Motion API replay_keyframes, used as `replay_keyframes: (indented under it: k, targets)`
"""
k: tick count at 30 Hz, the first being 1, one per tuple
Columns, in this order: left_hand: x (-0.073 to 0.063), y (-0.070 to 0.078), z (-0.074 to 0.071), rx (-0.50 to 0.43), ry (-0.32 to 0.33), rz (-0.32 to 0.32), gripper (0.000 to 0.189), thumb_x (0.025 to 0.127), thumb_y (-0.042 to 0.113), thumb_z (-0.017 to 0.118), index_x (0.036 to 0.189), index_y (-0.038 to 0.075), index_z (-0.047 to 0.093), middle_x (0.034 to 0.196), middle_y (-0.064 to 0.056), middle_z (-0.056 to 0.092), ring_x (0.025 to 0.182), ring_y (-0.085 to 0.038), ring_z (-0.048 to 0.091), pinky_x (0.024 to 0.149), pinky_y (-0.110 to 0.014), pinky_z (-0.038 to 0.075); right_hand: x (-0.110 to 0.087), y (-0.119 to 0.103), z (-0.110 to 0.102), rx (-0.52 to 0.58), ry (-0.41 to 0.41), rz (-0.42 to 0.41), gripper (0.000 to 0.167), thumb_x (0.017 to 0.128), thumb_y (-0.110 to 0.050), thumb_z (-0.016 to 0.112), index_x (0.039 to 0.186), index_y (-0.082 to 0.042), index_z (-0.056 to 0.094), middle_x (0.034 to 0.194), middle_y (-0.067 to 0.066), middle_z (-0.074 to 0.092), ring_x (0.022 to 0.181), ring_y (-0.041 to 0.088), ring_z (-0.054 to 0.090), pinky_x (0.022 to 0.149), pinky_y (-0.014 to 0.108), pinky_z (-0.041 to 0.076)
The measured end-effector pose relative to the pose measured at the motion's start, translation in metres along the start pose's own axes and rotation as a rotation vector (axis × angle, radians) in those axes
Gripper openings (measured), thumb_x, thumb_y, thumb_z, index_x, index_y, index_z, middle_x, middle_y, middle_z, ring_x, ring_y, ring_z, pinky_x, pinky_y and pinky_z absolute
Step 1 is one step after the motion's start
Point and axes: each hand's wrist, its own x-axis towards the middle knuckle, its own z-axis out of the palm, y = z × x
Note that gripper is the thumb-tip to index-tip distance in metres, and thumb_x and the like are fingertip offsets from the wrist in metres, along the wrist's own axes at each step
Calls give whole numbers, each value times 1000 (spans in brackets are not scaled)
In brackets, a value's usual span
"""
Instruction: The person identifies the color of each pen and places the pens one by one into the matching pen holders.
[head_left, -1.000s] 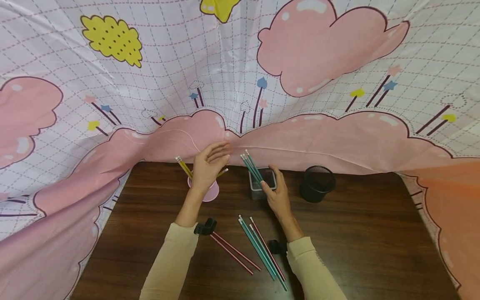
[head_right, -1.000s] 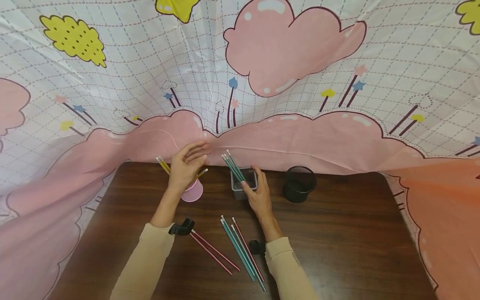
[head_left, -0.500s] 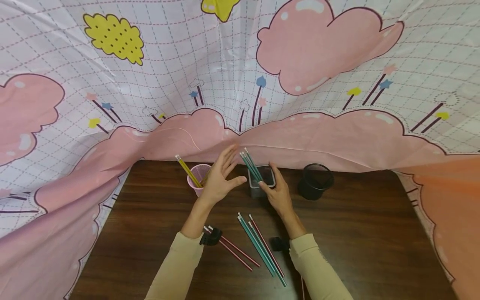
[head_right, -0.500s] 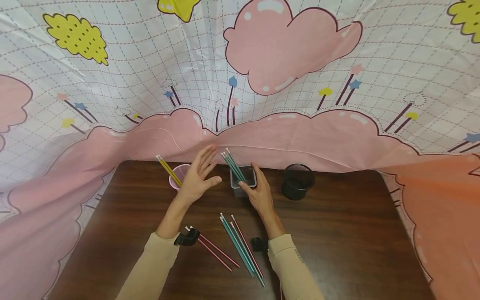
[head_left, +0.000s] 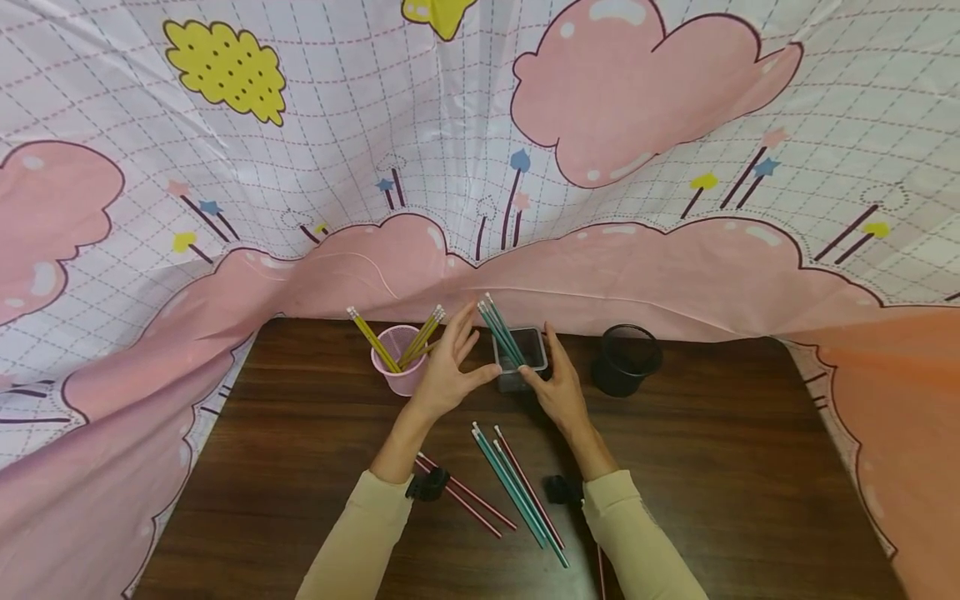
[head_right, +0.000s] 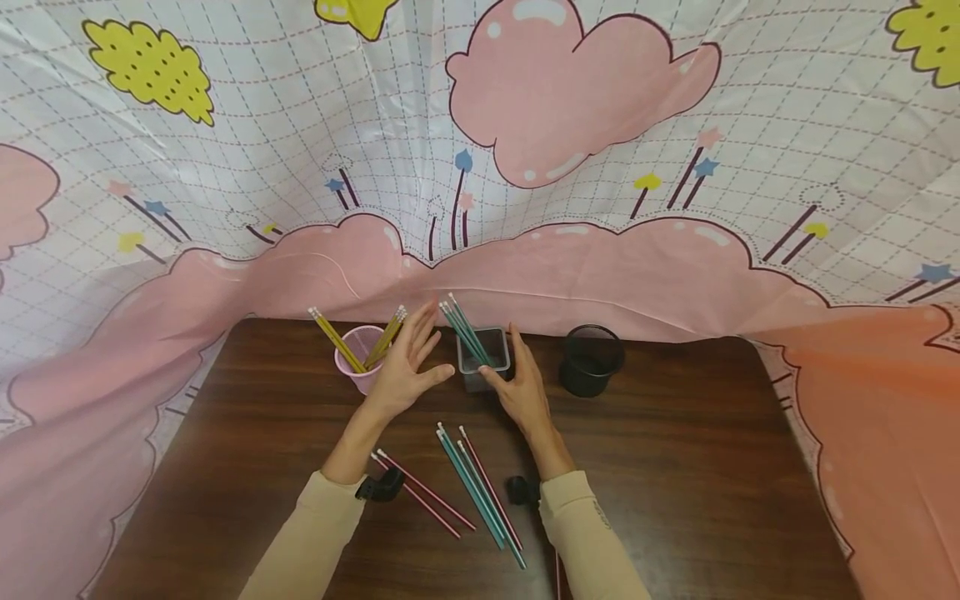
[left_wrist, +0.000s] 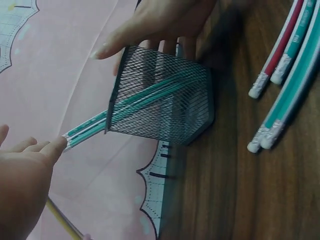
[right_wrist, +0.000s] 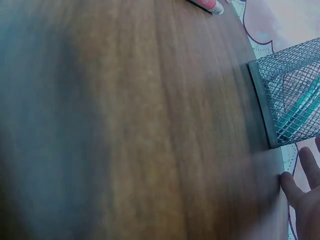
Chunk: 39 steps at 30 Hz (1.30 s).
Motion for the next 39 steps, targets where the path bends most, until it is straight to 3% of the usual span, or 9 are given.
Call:
replay_keyframes:
  k: [2, 4, 8, 11, 17, 22, 29, 34, 39]
  targets:
    - [-1, -3, 1, 16, 3, -15, 93, 83, -9, 74, 153, -11, 12, 161, -30, 9, 148, -44, 10, 116, -60, 20, -1, -1, -1, 2, 4, 9, 85, 92, -26, 73, 159, -26, 22, 154, 11, 40, 137, 33, 41, 112, 57, 30]
    - [-2, -16, 1, 34, 7, -16, 93, 86, 3, 76, 154, -8, 14, 162, -27, 11, 150, -36, 13, 117, -56, 21, -2, -1, -2, -1, 6, 19, 83, 92, -24, 73, 159, -27, 23, 154, 9, 40, 136, 32, 43, 112, 56, 31]
    - [-5, -27, 2, 71, 16, -1, 92, 85, 2, 77, 154, -5, 17, 161, -26, 14, 150, -31, 15, 117, -55, 23, -3, -2, -5, 3, 17, 30, 79, 93, -21, 72, 158, -26, 28, 150, 9, 45, 132, 31, 47, 111, 55, 33]
    - [-8, -20, 5, 86, 20, -1, 91, 81, -11, 75, 153, -9, 18, 159, -30, 16, 149, -39, 17, 115, -59, 23, -5, -5, -8, 10, 21, 31, 77, 93, -14, 71, 157, -21, 30, 148, 12, 48, 131, 32, 48, 111, 56, 33]
    - [-13, -24, 11, 120, 46, -35, 87, 83, -6, 76, 151, -12, 22, 155, -35, 22, 143, -50, 23, 113, -60, 27, -15, -31, -23, 88, 17, 28, 67, 95, -8, 68, 153, -6, 35, 142, 22, 51, 133, 40, 45, 111, 61, 29]
    - [-17, -43, 13, 119, 63, -58, 86, 84, -4, 76, 152, -8, 23, 157, -33, 22, 145, -45, 22, 113, -60, 27, -22, -40, -32, 87, 4, 62, 63, 97, -8, 64, 152, -3, 35, 140, 24, 53, 134, 40, 45, 112, 59, 29]
    - [-15, -90, 11, 107, 140, -112, 84, 85, -2, 76, 151, -5, 25, 158, -26, 25, 145, -41, 25, 114, -56, 29, -21, -36, -37, 123, 16, 47, 57, 99, -11, 62, 149, 1, 38, 137, 28, 54, 130, 44, 49, 108, 59, 35]
    - [-10, -100, 11, 114, 169, -159, 86, 85, 5, 78, 152, -1, 25, 156, -23, 31, 144, -36, 32, 114, -49, 33, -22, -37, -41, 122, 27, 48, 53, 99, -9, 61, 147, 3, 41, 136, 30, 53, 126, 48, 49, 106, 62, 35]
    - [-4, -104, 14, 150, 138, -229, 85, 86, 14, 79, 153, 4, 27, 156, -21, 32, 144, -34, 33, 114, -45, 34, -28, -40, -44, 113, 30, 63, 51, 99, -10, 61, 145, 5, 43, 134, 31, 54, 124, 50, 50, 105, 64, 36]
